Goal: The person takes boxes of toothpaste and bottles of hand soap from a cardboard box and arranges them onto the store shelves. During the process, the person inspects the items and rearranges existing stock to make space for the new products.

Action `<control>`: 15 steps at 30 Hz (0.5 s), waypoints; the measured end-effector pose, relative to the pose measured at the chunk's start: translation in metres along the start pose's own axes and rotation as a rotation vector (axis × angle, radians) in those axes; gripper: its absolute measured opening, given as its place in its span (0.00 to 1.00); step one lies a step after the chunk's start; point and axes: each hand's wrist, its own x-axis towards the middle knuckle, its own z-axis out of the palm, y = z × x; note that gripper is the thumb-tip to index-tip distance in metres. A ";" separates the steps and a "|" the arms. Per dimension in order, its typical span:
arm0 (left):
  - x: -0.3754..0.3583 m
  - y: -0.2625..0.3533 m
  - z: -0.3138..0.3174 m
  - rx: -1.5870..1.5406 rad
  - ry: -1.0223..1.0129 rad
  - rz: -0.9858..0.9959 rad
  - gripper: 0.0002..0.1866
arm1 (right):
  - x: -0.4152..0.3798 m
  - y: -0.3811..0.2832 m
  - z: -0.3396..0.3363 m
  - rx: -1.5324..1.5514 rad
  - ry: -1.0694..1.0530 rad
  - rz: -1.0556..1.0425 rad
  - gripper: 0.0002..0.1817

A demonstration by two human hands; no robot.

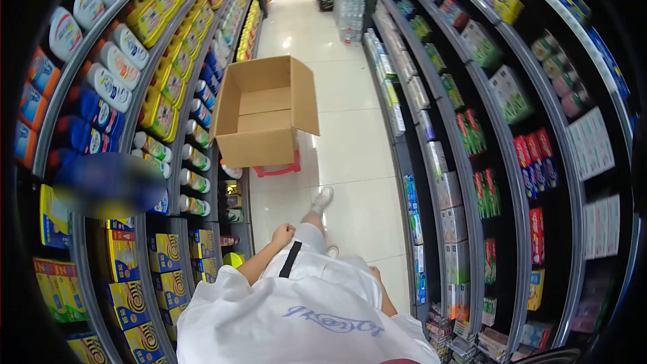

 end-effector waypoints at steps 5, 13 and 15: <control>0.046 -0.031 -0.026 -0.047 0.135 -0.112 0.10 | 0.100 -0.204 -0.033 -0.077 -0.157 0.012 0.17; 0.212 -0.028 -0.140 -0.319 0.388 0.049 0.08 | 0.154 -0.361 -0.042 0.104 -0.107 0.216 0.17; 0.248 -0.016 -0.182 -0.344 0.452 0.130 0.08 | 0.161 -0.386 -0.026 0.083 -0.077 0.254 0.17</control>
